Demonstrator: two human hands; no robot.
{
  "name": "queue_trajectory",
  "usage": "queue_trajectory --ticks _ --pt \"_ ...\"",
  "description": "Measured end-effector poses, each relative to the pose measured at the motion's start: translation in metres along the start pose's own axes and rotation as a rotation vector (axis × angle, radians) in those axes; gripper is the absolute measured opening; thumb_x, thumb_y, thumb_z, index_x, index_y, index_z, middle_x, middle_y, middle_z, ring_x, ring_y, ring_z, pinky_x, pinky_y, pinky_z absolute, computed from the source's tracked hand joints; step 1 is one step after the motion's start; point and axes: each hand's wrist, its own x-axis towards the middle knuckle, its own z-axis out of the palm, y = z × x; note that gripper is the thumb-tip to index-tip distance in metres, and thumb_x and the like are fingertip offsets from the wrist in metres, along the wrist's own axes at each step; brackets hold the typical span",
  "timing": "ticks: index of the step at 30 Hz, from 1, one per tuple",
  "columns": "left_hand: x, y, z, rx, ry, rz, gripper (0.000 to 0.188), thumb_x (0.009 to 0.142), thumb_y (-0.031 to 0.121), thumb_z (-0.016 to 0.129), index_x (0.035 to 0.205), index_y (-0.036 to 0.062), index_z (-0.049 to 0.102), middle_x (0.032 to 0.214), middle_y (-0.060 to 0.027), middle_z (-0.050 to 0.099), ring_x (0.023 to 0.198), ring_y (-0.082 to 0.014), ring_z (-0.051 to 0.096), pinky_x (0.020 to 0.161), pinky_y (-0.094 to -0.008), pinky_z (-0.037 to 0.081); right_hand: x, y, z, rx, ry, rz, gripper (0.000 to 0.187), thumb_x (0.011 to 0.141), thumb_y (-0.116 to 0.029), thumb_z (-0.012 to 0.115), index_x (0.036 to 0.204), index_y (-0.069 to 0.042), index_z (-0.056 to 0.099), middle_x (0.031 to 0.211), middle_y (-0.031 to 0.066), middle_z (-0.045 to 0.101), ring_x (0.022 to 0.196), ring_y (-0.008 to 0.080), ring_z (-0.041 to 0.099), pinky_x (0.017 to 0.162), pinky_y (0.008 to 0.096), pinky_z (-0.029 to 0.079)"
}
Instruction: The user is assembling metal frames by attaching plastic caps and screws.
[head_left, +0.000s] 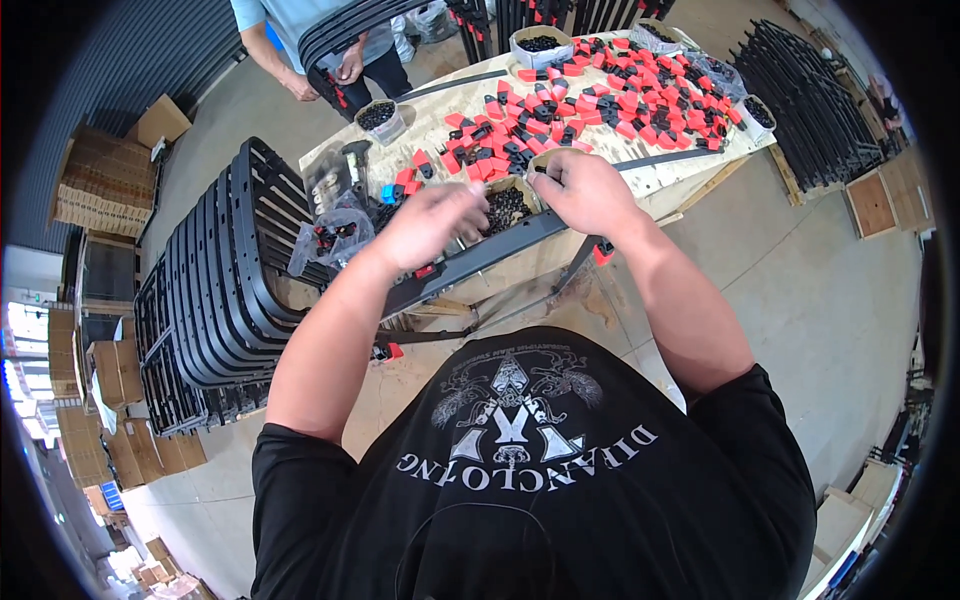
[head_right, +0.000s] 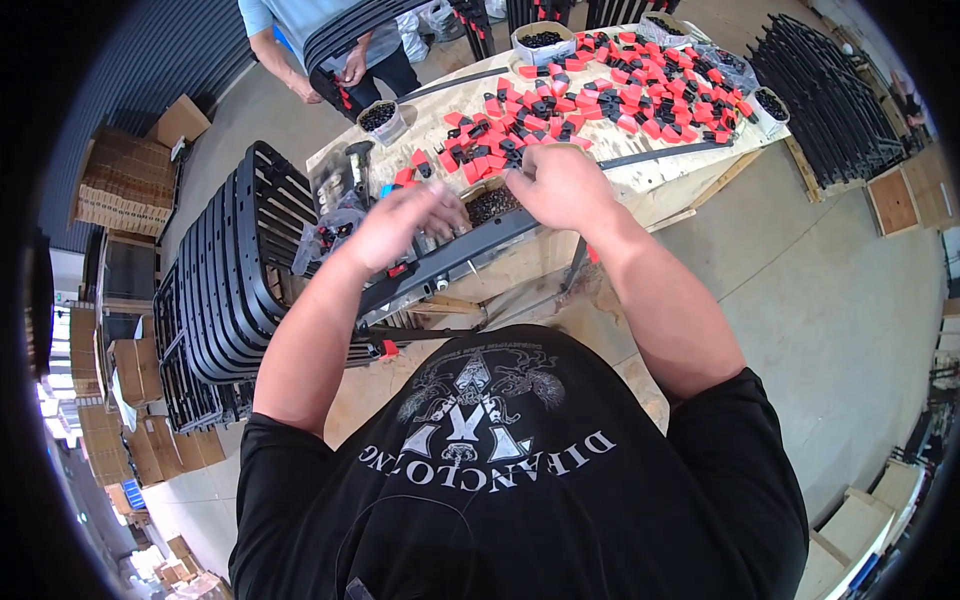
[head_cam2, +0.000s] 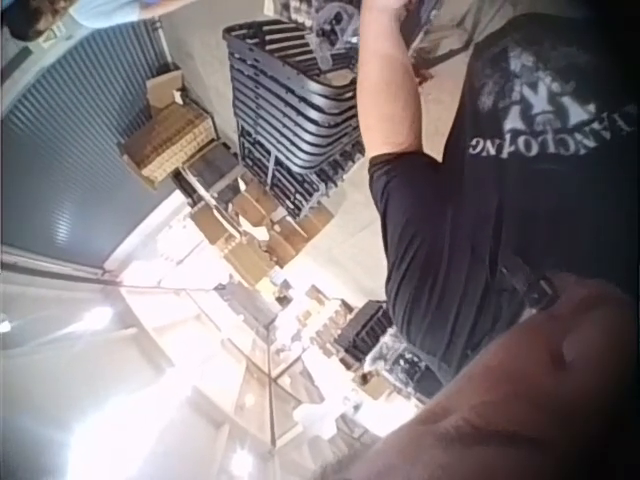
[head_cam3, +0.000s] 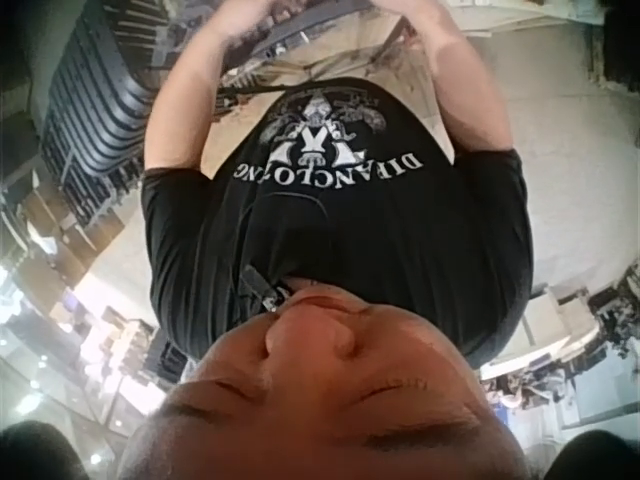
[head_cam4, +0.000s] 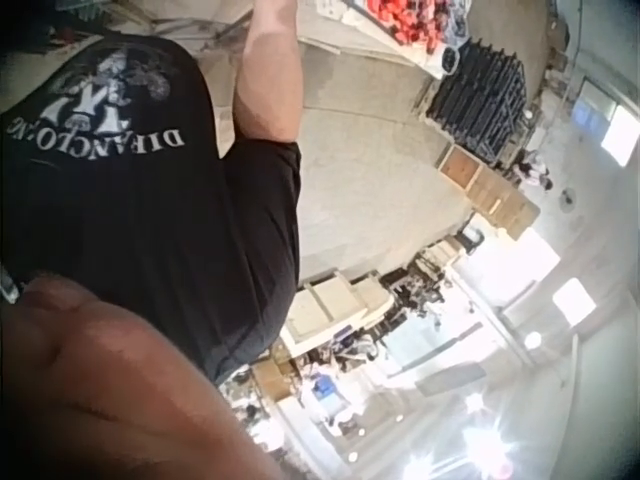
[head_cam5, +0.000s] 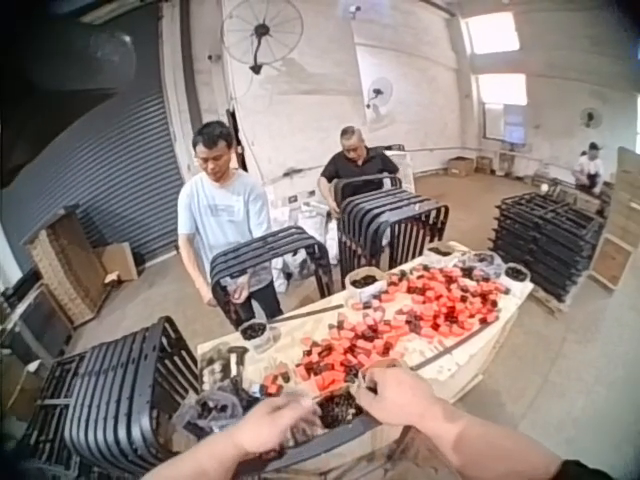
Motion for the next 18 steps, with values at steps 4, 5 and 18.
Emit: queue_trajectory --ticks 4,5,18 --pt "-0.034 0.009 -0.022 0.075 0.182 0.216 0.033 0.101 0.031 0.064 0.107 -0.0021 0.068 0.098 -0.0059 0.070 0.090 -0.0138 0.064 0.086 -0.0318 0.050 0.001 0.005 0.002 0.027 0.023 -0.001 0.039 0.090 -0.038 0.064 0.079 -0.001 0.069 0.075 0.0208 0.069 0.079 0.0406 0.069 0.075 0.0492 0.054" --pt "-0.048 0.009 -0.022 0.077 0.178 0.211 0.033 0.101 0.031 0.064 0.107 -0.0021 0.068 0.098 -0.0059 0.070 0.090 -0.0138 0.064 0.086 -0.0318 0.050 0.001 0.006 0.002 0.031 0.022 0.004 0.039 0.090 -0.038 0.064 0.079 -0.001 0.069 0.075 0.0208 0.069 0.079 0.0406 0.069 0.075 0.0492 0.054" --pt "-0.100 -0.018 0.000 0.898 0.418 0.380 0.023 0.086 0.010 0.074 0.105 -0.0014 0.070 0.103 -0.0183 0.072 0.098 -0.0366 0.069 0.092 -0.0431 0.054 0.014 0.010 0.008 -0.024 0.003 -0.050 0.037 0.093 -0.037 0.066 0.083 -0.002 0.068 0.075 0.0179 0.066 0.074 0.0379 0.066 0.068 0.0470 0.051"
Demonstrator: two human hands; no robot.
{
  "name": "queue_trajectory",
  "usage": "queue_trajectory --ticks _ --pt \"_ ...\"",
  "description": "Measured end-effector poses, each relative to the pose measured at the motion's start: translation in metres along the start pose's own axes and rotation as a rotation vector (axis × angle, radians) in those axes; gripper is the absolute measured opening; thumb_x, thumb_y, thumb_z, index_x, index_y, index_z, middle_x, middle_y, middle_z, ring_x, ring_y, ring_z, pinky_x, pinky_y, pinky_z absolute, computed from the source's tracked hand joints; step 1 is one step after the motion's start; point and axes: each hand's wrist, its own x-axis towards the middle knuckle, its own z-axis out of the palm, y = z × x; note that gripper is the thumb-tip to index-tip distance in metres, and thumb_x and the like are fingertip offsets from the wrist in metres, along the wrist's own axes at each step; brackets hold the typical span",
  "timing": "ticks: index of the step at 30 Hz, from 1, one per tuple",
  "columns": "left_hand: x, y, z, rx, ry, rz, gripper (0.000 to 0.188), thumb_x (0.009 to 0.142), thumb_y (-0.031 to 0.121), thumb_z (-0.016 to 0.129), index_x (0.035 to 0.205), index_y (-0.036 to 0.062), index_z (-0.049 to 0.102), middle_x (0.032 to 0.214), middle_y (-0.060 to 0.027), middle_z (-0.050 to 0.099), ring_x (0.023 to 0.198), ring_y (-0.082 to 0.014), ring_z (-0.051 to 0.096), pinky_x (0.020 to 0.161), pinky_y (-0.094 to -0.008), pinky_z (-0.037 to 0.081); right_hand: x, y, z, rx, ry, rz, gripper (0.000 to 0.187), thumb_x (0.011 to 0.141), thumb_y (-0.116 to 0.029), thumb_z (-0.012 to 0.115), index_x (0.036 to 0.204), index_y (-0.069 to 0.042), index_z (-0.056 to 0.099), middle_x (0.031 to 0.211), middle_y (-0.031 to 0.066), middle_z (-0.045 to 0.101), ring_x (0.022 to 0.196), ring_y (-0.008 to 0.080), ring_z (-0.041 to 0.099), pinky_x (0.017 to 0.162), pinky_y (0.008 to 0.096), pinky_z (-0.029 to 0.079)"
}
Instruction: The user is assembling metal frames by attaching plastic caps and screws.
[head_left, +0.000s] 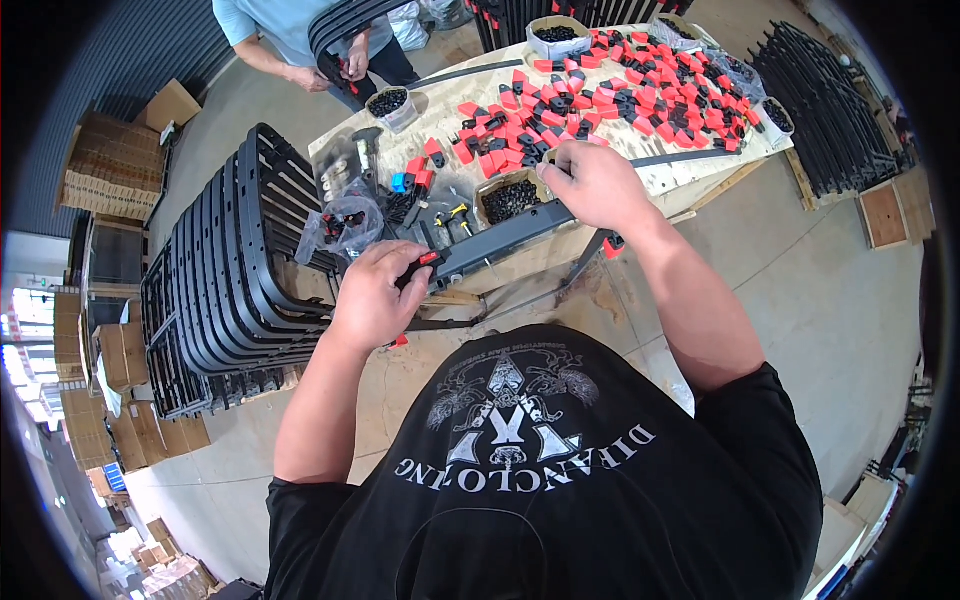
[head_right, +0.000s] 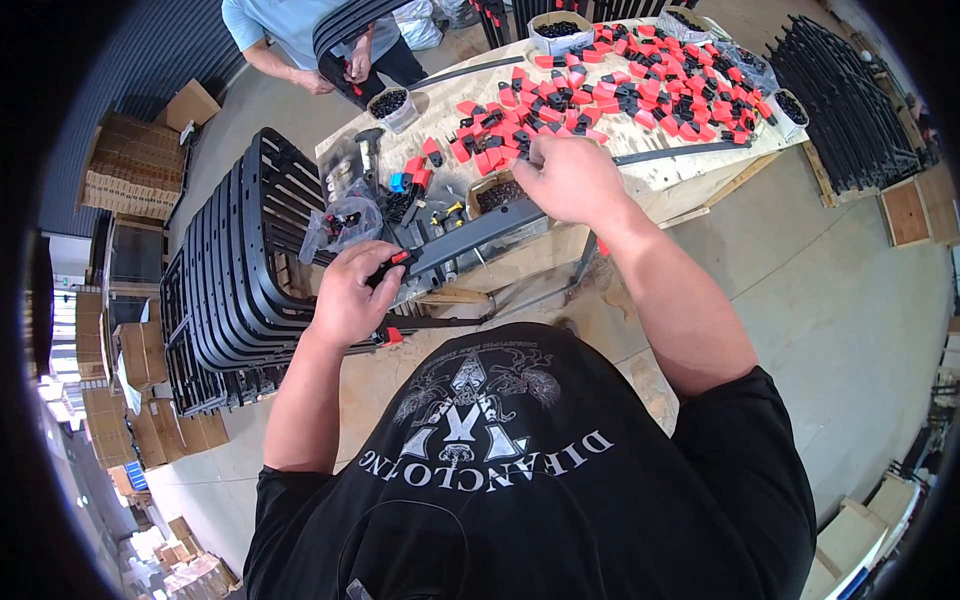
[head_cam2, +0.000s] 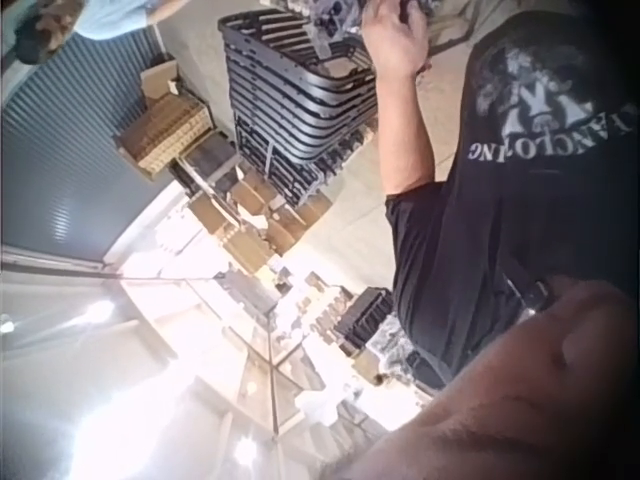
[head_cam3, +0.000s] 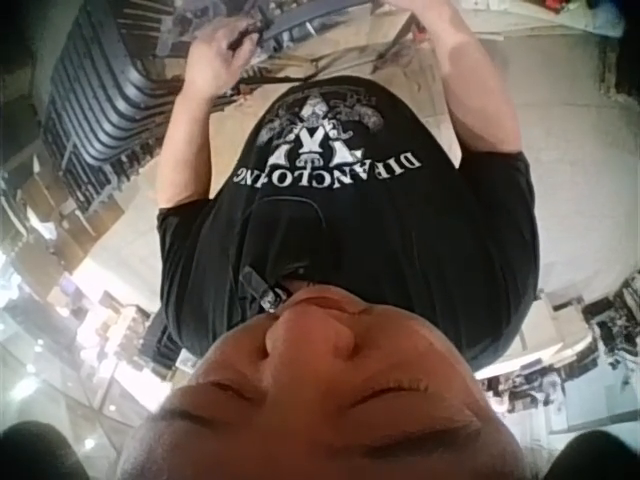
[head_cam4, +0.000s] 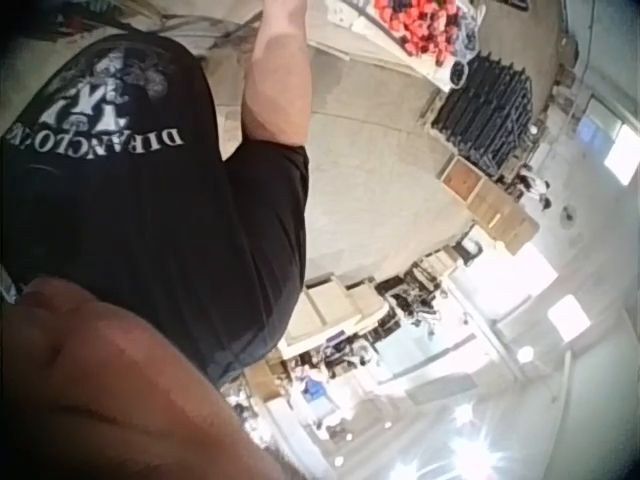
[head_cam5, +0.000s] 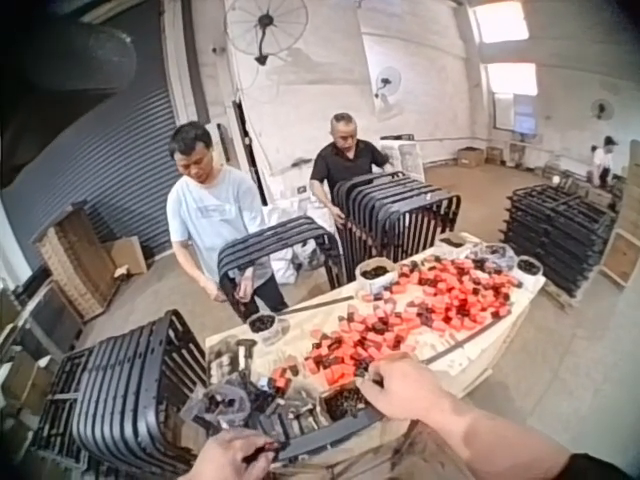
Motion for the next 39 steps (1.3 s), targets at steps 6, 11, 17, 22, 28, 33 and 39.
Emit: queue_trajectory --ticks 6,11,17,22,28,33,39 --pt "0.000 0.003 0.001 0.093 0.027 0.038 0.021 0.085 0.011 0.074 0.104 0.0007 0.070 0.103 -0.0147 0.073 0.096 -0.0336 0.070 0.087 -0.0415 0.056 0.002 -0.001 0.000 0.008 0.004 -0.005 0.037 0.093 -0.037 0.066 0.083 -0.002 0.068 0.074 0.0183 0.066 0.074 0.0381 0.066 0.068 0.0474 0.050" --pt "0.001 0.008 0.001 0.168 0.058 0.049 0.021 0.085 0.009 0.073 0.104 0.0016 0.070 0.102 -0.0140 0.073 0.095 -0.0331 0.070 0.087 -0.0420 0.056 0.005 0.000 0.001 0.010 0.006 -0.022 0.037 0.093 -0.037 0.066 0.083 -0.002 0.068 0.075 0.0181 0.066 0.075 0.0375 0.066 0.069 0.0469 0.051" --pt "0.013 0.002 -0.013 -0.105 -0.106 -0.077 0.037 0.083 0.016 0.078 0.116 -0.0003 0.069 0.105 -0.0174 0.073 0.096 -0.0337 0.071 0.088 -0.0397 0.056 0.004 0.001 0.000 -0.001 0.020 -0.025 0.036 0.093 -0.037 0.065 0.082 -0.002 0.068 0.073 0.0184 0.066 0.076 0.0387 0.066 0.070 0.0475 0.051" --pt "0.064 0.014 -0.011 -0.167 -0.151 0.035 0.050 0.082 0.032 0.079 0.117 -0.0019 0.068 0.105 -0.0208 0.072 0.097 -0.0346 0.071 0.088 -0.0411 0.056 0.008 -0.005 -0.004 -0.038 -0.064 -0.006 0.039 0.091 -0.041 0.061 0.086 -0.004 0.070 0.077 0.0178 0.070 0.080 0.0377 0.070 0.075 0.0485 0.055" --pt "0.101 0.027 0.023 0.031 -0.544 0.060 0.052 0.083 0.050 0.072 0.089 -0.0013 0.069 0.079 -0.0229 0.069 0.079 -0.0427 0.068 0.074 -0.0495 0.055 0.003 -0.001 -0.002 0.015 -0.002 -0.002 0.038 0.090 -0.041 0.062 0.086 -0.004 0.070 0.076 0.0179 0.070 0.078 0.0385 0.070 0.073 0.0493 0.055" --pt "0.097 0.041 0.021 0.139 -0.552 0.087 0.051 0.084 0.051 0.073 0.087 0.0012 0.068 0.073 -0.0211 0.066 0.073 -0.0433 0.066 0.068 -0.0498 0.052 -0.001 -0.005 -0.009 0.012 -0.053 0.054 0.036 0.090 -0.039 0.063 0.086 -0.004 0.069 0.075 0.0185 0.069 0.076 0.0397 0.069 0.071 0.0492 0.055" --pt "0.102 0.034 0.018 0.122 -0.511 0.102 0.055 0.088 0.055 0.066 0.085 0.0000 0.069 0.069 -0.0217 0.065 0.072 -0.0426 0.068 0.070 -0.0515 0.054 0.003 -0.007 -0.008 -0.003 -0.061 0.061 0.037 0.090 -0.040 0.063 0.086 -0.004 0.070 0.075 0.0191 0.070 0.076 0.0402 0.069 0.072 0.0496 0.055"
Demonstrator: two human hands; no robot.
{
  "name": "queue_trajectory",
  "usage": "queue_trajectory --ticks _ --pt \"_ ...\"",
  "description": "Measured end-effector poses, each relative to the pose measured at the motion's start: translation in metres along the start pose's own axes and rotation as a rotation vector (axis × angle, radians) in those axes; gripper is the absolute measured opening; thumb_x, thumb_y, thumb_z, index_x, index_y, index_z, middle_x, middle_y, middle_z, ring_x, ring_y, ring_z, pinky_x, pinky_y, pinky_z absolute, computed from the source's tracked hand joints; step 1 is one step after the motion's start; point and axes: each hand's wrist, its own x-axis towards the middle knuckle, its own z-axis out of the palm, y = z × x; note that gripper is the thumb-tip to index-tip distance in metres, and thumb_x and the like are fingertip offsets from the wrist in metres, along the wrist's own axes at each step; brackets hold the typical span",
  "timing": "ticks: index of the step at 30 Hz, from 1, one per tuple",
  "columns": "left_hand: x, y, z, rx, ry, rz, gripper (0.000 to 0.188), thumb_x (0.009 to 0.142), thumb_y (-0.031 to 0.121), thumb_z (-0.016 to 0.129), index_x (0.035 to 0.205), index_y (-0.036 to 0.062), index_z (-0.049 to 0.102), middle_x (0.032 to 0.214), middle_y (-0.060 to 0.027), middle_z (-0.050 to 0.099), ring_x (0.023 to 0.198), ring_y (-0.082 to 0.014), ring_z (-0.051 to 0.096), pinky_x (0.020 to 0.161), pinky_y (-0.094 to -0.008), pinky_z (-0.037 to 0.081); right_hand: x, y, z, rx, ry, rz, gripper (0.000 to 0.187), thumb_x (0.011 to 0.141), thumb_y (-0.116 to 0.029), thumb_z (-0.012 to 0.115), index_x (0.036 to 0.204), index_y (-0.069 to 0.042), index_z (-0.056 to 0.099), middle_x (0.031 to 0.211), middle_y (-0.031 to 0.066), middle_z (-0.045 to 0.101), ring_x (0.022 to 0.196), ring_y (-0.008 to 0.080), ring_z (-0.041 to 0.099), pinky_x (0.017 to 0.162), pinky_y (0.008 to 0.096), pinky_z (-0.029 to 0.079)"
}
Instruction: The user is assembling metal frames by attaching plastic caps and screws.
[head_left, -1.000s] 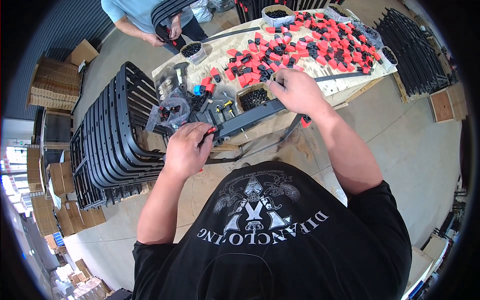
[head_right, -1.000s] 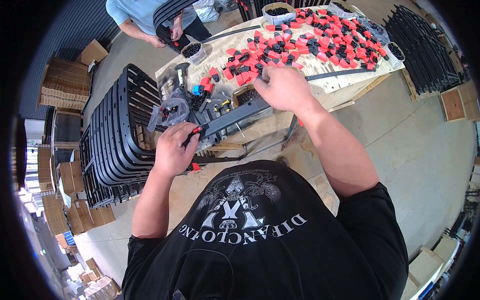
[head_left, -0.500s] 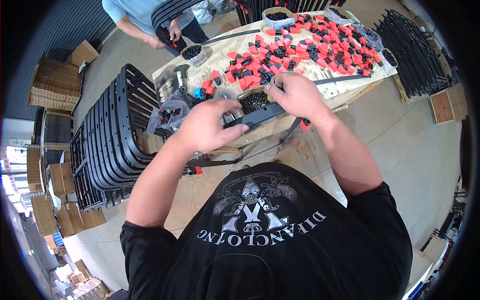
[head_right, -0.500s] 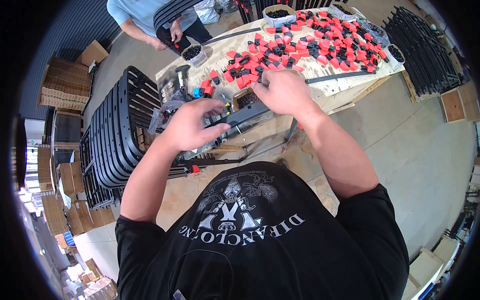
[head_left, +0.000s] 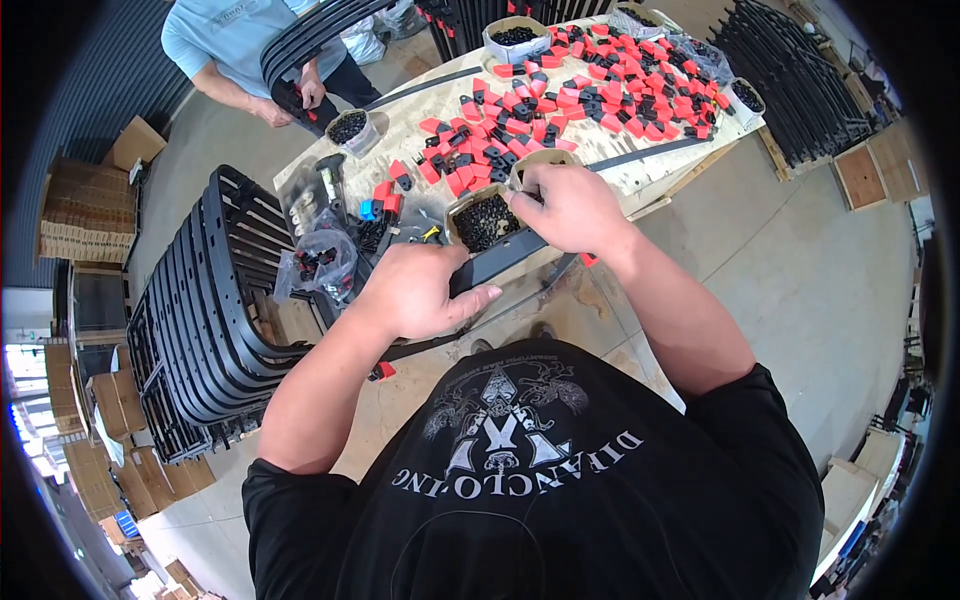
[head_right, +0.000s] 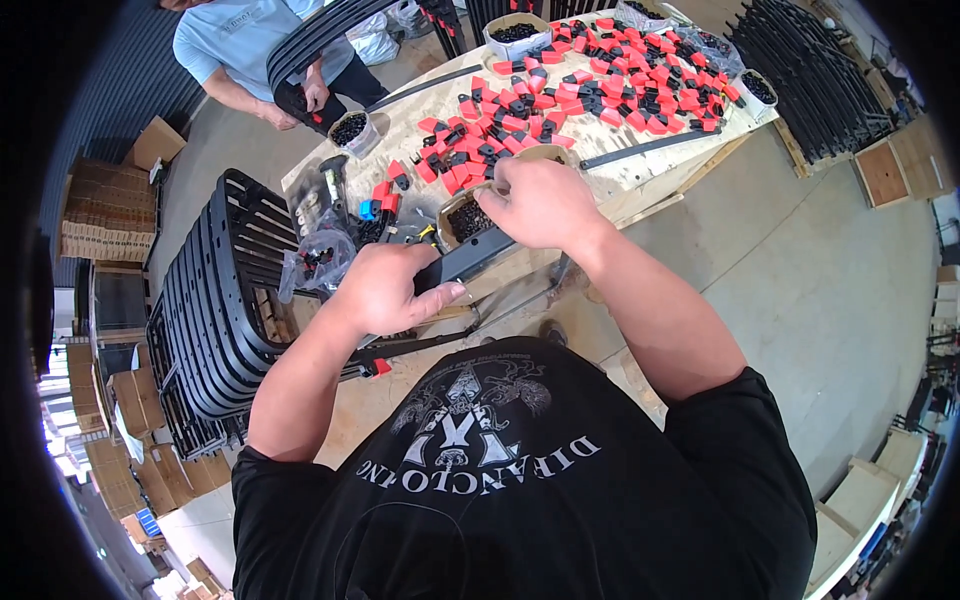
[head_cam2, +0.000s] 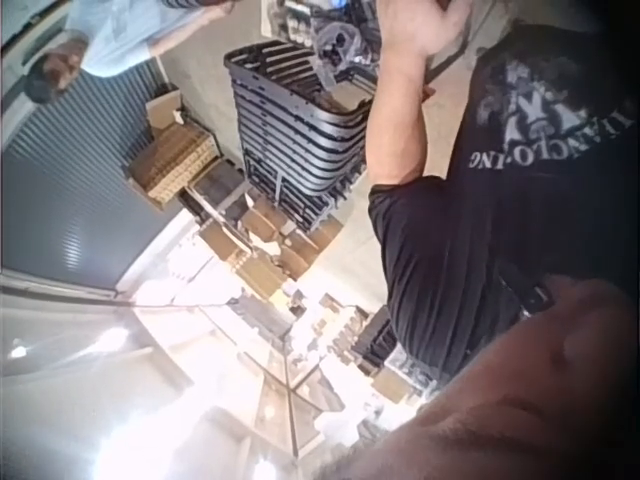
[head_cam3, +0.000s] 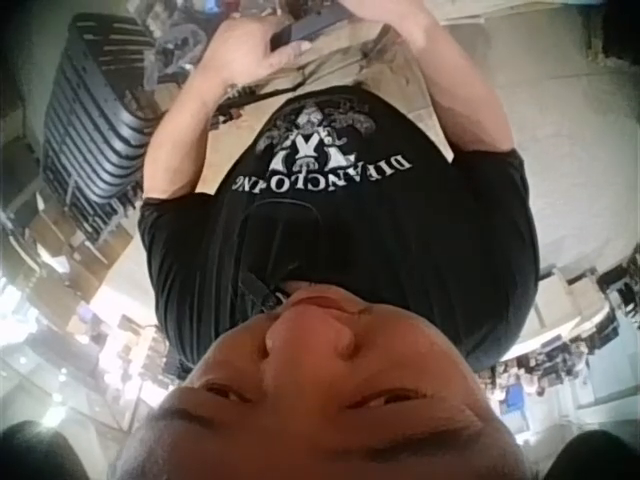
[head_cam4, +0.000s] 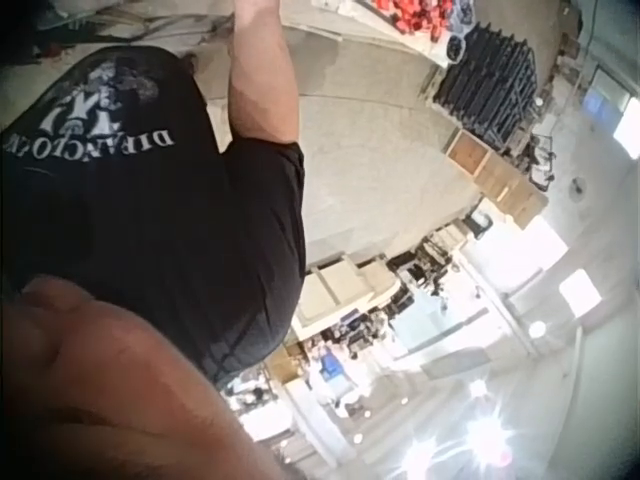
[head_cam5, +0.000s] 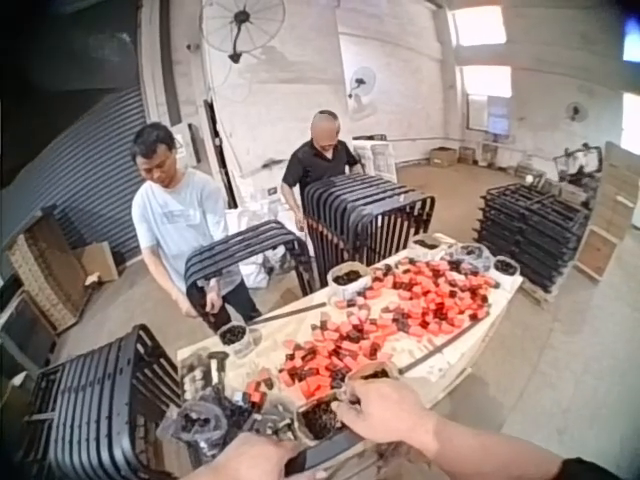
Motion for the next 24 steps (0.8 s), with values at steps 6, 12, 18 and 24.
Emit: queue_trajectory --ticks 6,12,18,24 --pt "-0.010 -0.024 0.006 -0.422 0.113 -0.024 0.039 0.095 0.040 0.066 0.098 0.0018 0.072 0.075 -0.0167 0.068 0.069 -0.0345 0.067 0.067 -0.0410 0.053 0.006 -0.003 0.001 -0.020 -0.020 0.004 0.038 0.091 -0.041 0.063 0.087 -0.004 0.070 0.077 0.0197 0.070 0.078 0.0401 0.069 0.072 0.0492 0.055" --pt "-0.014 -0.066 0.028 -1.209 0.369 0.039 0.038 0.106 0.028 0.053 0.120 -0.0049 0.065 0.109 -0.0104 0.070 0.094 -0.0188 0.064 0.087 -0.0343 0.051 0.014 0.004 0.007 0.000 0.047 -0.051 0.038 0.091 -0.040 0.063 0.088 -0.003 0.071 0.081 0.0196 0.070 0.081 0.0388 0.069 0.075 0.0482 0.055" --pt "-0.011 -0.043 0.003 -0.752 0.255 -0.026 0.037 0.098 0.030 0.066 0.116 -0.0023 0.067 0.107 -0.0148 0.071 0.100 -0.0247 0.067 0.091 -0.0364 0.052 0.017 0.004 0.007 0.021 0.013 -0.030 0.034 0.091 -0.037 0.065 0.087 -0.003 0.068 0.083 0.0181 0.067 0.081 0.0386 0.066 0.072 0.0469 0.052" --pt "0.005 -0.017 -0.001 -0.292 -0.093 -0.040 0.067 0.088 0.056 0.070 0.118 -0.0040 0.067 0.095 -0.0256 0.071 0.092 -0.0410 0.070 0.085 -0.0450 0.055 0.012 0.004 0.007 0.004 0.064 -0.063 0.036 0.091 -0.039 0.064 0.085 -0.004 0.070 0.080 0.0182 0.068 0.080 0.0385 0.068 0.073 0.0477 0.053"
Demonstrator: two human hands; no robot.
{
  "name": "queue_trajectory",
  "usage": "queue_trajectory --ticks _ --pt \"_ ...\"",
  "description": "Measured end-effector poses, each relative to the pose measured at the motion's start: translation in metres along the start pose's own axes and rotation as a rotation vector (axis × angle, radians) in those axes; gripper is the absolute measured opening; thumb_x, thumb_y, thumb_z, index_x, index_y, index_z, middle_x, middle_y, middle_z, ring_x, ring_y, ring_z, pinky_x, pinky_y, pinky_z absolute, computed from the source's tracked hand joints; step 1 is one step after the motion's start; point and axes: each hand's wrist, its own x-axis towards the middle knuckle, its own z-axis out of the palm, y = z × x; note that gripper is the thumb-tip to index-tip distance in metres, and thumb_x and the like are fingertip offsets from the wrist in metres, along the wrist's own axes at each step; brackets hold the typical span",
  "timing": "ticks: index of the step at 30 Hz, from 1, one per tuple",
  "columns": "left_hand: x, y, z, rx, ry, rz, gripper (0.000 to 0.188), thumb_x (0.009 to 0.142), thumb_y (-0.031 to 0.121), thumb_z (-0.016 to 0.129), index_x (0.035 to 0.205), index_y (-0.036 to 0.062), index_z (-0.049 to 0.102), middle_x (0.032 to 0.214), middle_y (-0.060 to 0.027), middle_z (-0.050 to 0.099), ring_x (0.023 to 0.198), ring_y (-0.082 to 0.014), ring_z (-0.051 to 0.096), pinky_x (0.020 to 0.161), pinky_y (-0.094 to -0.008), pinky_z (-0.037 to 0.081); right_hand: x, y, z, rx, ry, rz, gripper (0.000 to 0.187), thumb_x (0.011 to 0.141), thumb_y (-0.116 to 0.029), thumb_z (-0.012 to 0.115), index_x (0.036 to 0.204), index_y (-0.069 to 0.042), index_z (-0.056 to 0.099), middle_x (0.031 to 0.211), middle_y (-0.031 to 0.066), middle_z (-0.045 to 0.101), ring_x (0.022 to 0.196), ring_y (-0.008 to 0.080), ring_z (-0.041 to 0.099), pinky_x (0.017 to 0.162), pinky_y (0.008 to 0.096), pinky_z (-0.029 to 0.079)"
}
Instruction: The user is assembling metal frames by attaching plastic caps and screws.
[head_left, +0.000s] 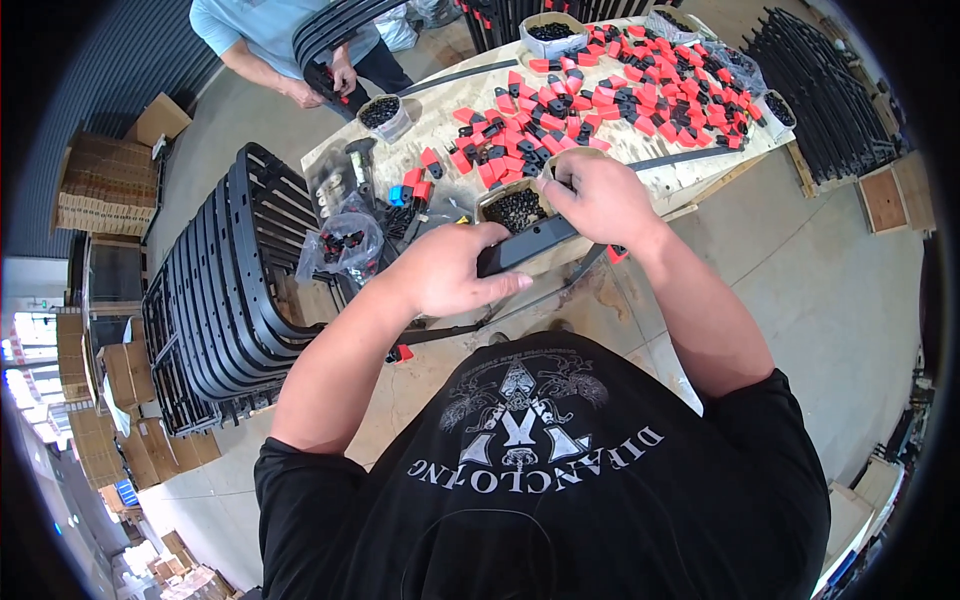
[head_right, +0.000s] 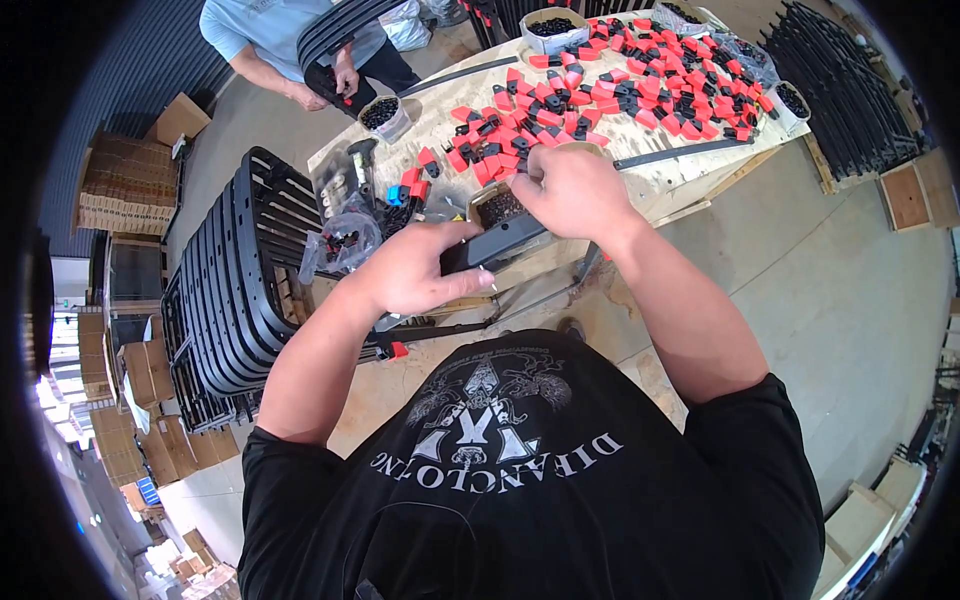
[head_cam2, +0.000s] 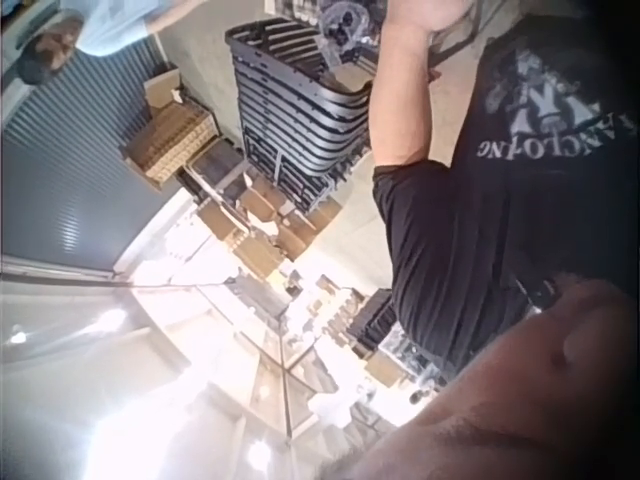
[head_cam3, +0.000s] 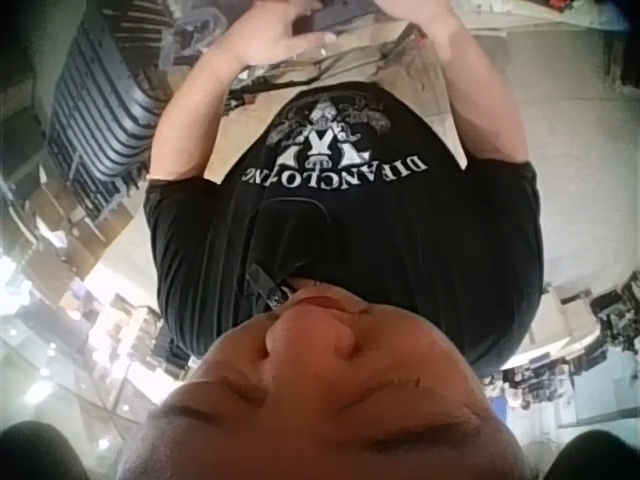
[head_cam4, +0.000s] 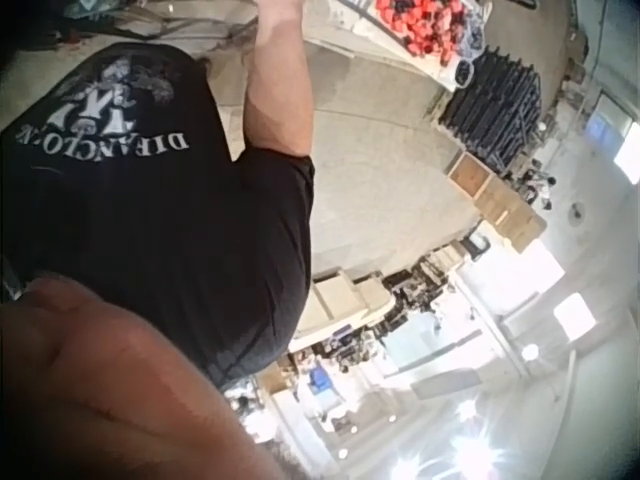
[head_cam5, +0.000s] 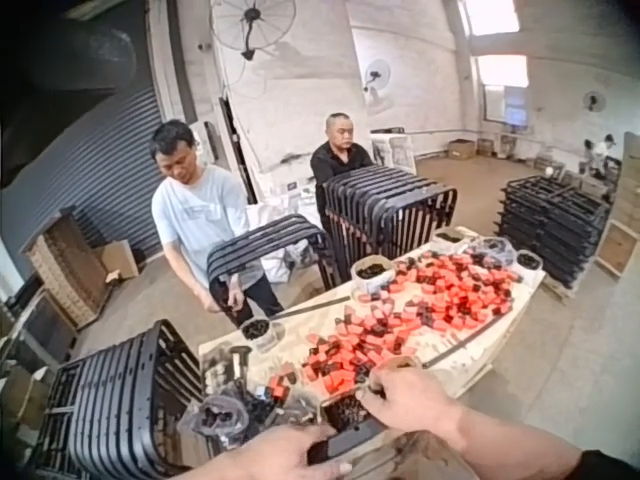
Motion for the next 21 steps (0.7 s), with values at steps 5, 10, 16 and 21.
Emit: queue_trajectory --ticks 5,10,16,21 --pt "-0.002 0.014 0.004 0.127 -0.014 -0.047 0.067 0.087 0.060 0.069 0.105 -0.0045 0.067 0.085 -0.0259 0.070 0.087 -0.0432 0.070 0.080 -0.0488 0.055 -0.006 -0.009 -0.009 -0.012 -0.115 0.102 0.036 0.091 -0.039 0.064 0.087 -0.004 0.070 0.079 0.0184 0.070 0.081 0.0386 0.070 0.074 0.0489 0.055" --pt "-0.009 0.021 0.017 0.136 0.036 -0.050 0.063 0.083 0.057 0.074 0.100 -0.0034 0.067 0.077 -0.0260 0.066 0.079 -0.0456 0.067 0.074 -0.0510 0.053 -0.019 -0.010 -0.012 -0.012 -0.100 0.062 0.036 0.092 -0.039 0.066 0.088 -0.003 0.069 0.081 0.0195 0.071 0.082 0.0390 0.069 0.072 0.0491 0.054" --pt "-0.012 0.029 0.033 0.259 -0.001 -0.081 0.071 0.085 0.062 0.068 0.102 -0.0074 0.061 0.081 -0.0269 0.068 0.082 -0.0450 0.070 0.080 -0.0503 0.056 -0.028 -0.009 -0.013 -0.016 -0.088 0.068 0.039 0.091 -0.041 0.065 0.089 -0.002 0.068 0.079 0.0216 0.070 0.080 0.0418 0.069 0.071 0.0511 0.054" --pt "-0.011 0.042 0.036 0.234 -0.101 -0.182 0.073 0.086 0.064 0.066 0.104 -0.0067 0.059 0.085 -0.0309 0.068 0.088 -0.0471 0.069 0.081 -0.0530 0.055 -0.040 -0.010 -0.014 -0.045 -0.074 0.064 0.040 0.090 -0.041 0.065 0.090 -0.001 0.068 0.079 0.0224 0.070 0.081 0.0427 0.069 0.073 0.0517 0.055"
